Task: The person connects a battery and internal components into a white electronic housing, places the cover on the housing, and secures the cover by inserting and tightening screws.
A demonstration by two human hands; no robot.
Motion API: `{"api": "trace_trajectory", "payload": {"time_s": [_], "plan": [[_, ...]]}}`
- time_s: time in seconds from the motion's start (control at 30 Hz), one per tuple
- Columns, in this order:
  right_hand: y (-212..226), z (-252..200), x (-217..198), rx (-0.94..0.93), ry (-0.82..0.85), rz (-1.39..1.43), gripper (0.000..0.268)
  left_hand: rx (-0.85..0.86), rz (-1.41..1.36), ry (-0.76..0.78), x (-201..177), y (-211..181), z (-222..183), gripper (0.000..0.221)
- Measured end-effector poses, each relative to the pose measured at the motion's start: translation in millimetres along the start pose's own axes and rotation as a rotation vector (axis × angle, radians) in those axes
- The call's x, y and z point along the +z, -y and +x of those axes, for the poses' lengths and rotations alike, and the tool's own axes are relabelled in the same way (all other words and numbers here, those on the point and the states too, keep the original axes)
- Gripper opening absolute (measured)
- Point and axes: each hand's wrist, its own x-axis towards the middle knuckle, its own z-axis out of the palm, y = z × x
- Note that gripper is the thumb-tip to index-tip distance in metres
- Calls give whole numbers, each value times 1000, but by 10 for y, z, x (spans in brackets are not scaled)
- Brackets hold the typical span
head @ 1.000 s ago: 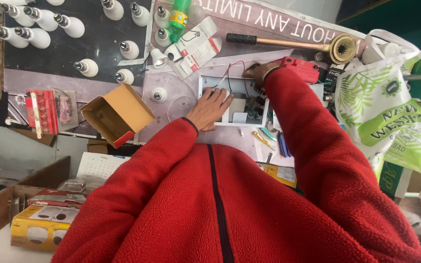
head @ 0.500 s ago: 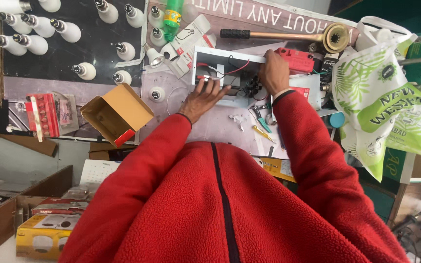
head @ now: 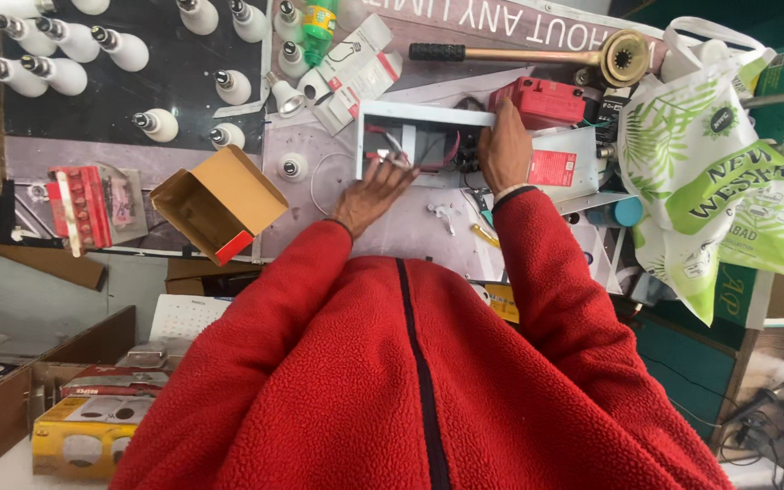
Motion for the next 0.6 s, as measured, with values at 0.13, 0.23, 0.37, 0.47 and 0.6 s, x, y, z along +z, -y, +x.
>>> {"api": "trace_trajectory", "payload": {"time_s": [0.13,0.23,0.37,0.47,0.6], "plan": [[53,-111,-71,71,73,18,35,-27,-79,51,-132,-95,-65,42],[51,-90,-174,142,178,10,37,-47,-125,22,-231,-70,29,43],[354,31,-653,149,295,92,53,2,-202,33,-386,87,-77,39],[648,-47,-967,-16,42,112,59,184,-147,309,-596,252,-67,56],[1167,-534,-1040,126,74,400,17,-113,-320,216,-860,483,325,57]]}}
